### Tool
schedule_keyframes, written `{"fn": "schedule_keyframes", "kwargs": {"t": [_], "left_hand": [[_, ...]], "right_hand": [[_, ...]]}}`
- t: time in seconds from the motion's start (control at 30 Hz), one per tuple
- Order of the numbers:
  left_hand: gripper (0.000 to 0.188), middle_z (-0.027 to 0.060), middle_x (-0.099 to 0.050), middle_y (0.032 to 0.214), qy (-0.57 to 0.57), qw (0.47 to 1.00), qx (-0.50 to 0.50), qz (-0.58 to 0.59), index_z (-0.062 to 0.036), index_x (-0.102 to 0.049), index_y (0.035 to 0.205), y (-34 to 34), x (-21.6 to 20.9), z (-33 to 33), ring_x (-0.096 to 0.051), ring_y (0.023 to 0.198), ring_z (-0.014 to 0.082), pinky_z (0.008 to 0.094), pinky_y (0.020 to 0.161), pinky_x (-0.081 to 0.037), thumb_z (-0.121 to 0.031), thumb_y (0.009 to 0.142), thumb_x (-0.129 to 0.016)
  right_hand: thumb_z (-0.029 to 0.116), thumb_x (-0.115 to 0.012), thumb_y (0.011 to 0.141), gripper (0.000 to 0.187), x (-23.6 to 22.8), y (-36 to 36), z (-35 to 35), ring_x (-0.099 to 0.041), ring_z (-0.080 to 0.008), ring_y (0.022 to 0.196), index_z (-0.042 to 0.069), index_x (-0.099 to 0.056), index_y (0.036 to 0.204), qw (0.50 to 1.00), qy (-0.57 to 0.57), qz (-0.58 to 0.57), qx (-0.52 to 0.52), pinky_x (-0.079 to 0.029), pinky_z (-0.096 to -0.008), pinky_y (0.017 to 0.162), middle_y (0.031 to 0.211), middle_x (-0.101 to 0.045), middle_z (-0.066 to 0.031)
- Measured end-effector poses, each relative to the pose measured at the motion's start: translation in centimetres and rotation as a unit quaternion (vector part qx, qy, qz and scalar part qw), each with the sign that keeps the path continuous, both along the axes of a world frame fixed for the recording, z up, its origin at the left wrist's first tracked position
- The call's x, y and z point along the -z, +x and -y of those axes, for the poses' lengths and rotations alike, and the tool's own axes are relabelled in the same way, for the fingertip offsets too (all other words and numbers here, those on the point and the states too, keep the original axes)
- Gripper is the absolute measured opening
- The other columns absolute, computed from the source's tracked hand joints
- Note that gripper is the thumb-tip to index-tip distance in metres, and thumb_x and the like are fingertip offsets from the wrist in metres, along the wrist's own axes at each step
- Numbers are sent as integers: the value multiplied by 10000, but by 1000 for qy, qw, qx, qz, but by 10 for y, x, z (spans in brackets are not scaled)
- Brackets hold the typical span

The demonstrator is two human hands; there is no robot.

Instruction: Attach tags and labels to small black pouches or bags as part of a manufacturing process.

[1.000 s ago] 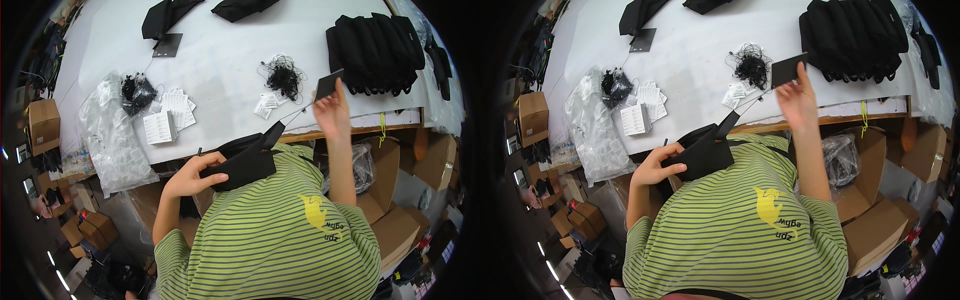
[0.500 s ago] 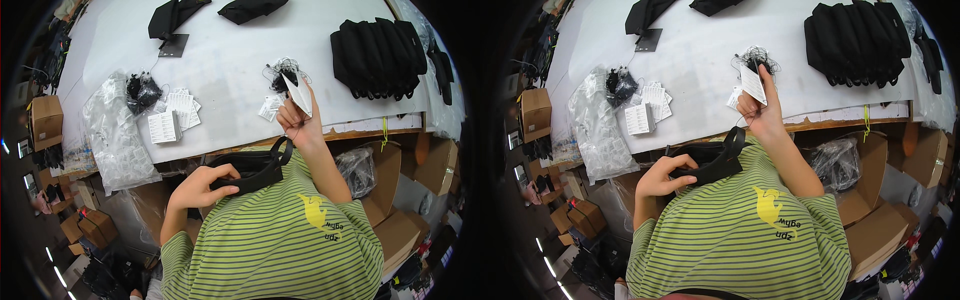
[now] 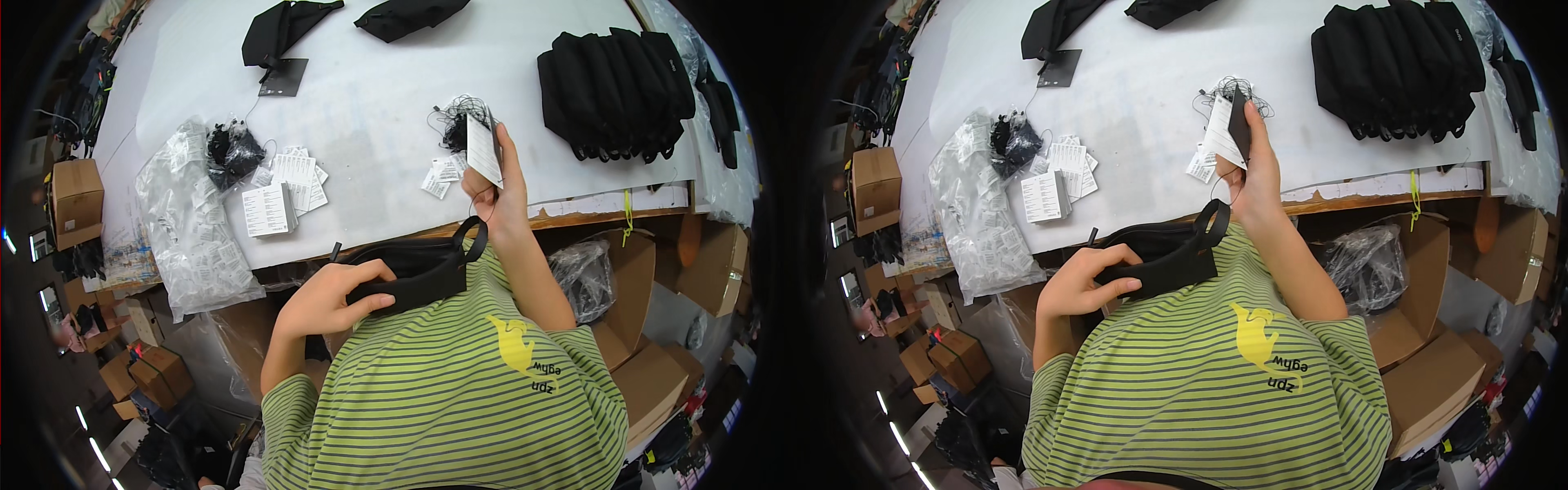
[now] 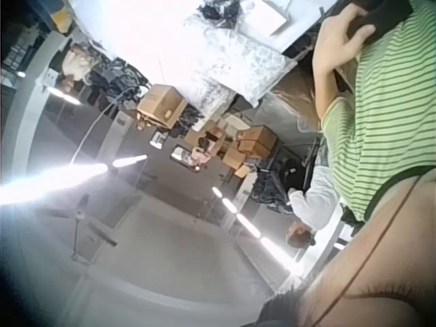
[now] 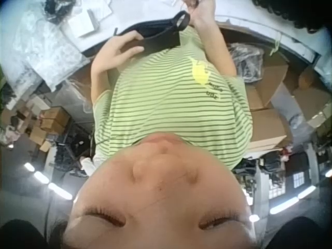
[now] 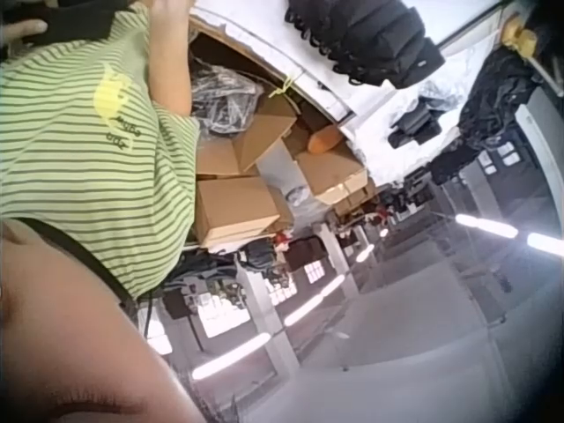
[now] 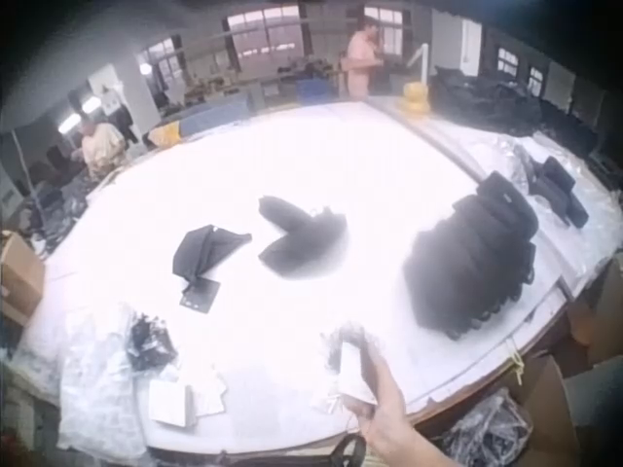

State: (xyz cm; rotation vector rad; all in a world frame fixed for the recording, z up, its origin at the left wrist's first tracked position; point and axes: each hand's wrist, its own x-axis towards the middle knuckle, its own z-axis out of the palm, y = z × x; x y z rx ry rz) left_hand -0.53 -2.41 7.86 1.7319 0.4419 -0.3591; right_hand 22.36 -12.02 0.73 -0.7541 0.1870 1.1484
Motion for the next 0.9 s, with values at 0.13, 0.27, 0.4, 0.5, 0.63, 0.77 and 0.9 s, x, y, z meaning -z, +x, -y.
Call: {"fn": "schedule_keyframes", "kwargs": {"t": [0.13,0.27,0.4,0.5,0.63,0.77,0.9], "left_hand": [[199,130,-649,870,178,978,5,106,2,-594,926,3,10,-5,-632,766,231,295,698,-490,-101,781,-683],[195,117,-528,1243,297,933,-66,190,-36,-620,901,32,2,4,-483,1148,331,393,916,-428,-92,735,-706],[173,85,-503,1291,408,870,-65,269,-70,-615,881,44,21,11,-426,1222,332,421,965,-385,-158,750,-685],[156,63,-550,1222,497,804,11,326,-115,-631,879,42,32,15,-485,1185,252,416,1025,-336,-132,727,-665],[201,4,-607,889,456,831,78,310,-113,-652,892,45,31,12,-595,969,179,410,979,-373,-152,705,-714],[168,12,-589,814,293,906,118,281,-90,-643,886,56,28,-2,-578,799,182,361,883,-429,-127,737,-713],[156,35,-645,906,-60,978,-102,174,-76,-642,928,75,57,-48,-578,872,170,330,876,-421,-176,811,-666]], "right_hand": [[392,-596,906,399,-23,9,-1,-360,10,396,73,-636,669,928,-130,348,-10,-245,-180,368,536,-554,59],[379,-704,791,385,-54,15,0,-389,-169,356,48,-629,609,649,-94,722,-219,-314,-278,398,420,-461,-66],[420,-706,763,407,-60,13,9,-498,-287,414,47,-661,608,502,-89,784,-353,-375,-327,424,477,-526,-118],[472,-671,773,469,-59,14,21,-540,-298,453,46,-643,578,405,-45,812,-419,-417,-352,461,472,-523,-113],[492,-675,760,452,-58,13,31,-532,-283,445,63,-662,620,383,-69,794,-467,-409,-339,460,469,-521,-98],[499,-713,716,403,-67,17,44,-502,-253,421,99,-687,686,464,-49,743,-479,-389,-317,454,451,-505,-60],[462,-701,736,360,-68,15,57,-544,-263,475,103,-682,713,440,-45,758,-480,-421,-334,496,474,-524,-69]]}}
